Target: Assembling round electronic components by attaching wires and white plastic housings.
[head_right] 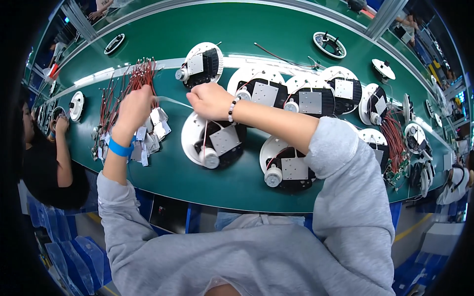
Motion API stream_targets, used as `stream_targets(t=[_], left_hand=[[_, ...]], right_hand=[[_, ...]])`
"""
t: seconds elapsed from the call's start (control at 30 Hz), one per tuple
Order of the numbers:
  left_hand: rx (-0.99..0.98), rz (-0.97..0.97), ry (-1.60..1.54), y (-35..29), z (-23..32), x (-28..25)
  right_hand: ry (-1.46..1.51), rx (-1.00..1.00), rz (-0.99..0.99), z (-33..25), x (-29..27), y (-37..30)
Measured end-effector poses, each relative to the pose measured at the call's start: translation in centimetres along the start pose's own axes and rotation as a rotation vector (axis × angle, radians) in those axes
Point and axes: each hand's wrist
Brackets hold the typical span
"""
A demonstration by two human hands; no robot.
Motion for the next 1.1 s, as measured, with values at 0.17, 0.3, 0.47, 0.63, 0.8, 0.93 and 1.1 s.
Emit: stream_targets(t=[0.17,0.3,0.47,0.63,0.8,0.93,1.1], left_hand=[[-0.069,0.008,-0.79,-0.3,-0.8,0.1],[0.099,-0.325,-1.147,-0.7,3.3,-0.4],[0.225,-0.351,-1.203,0.0,4.1,0.6],[0.103,0.14,-0.821,-0.1,4.0,0.6],[-0.145,0.286,-0.647,0.5,5.7,0.0],[-0.185,0.383,-0.655,-0.2,6.1,-0.1],[-0.163,0.433,-0.76,-1.2,5.4,1.2]], right_hand=[[0.046,0.045,0.003,-0.6,0.0,-1.4],[0.132,-0.075,-0.021,-0.1,0.2,-1.5],[0.127,-0.067,-0.057,-0.8,-0.2,-1.6],[-0.127,-0.11,0.054,0.4,0.4,-0.7],[-0.316,-0.027,0.021,-0.4,-0.3,2.2],[-0.421,-0.004,-0.001,-0.4,-1.2,3.5],[-0.593,-0.301,0.109,-3.7,-12.6,0.8]])
Point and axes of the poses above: each hand's wrist, its own y-axis towards the middle knuckle, its own x-axis out of the palm, z = x × y, and after that the axes turned 9 degrees about y, right-handed
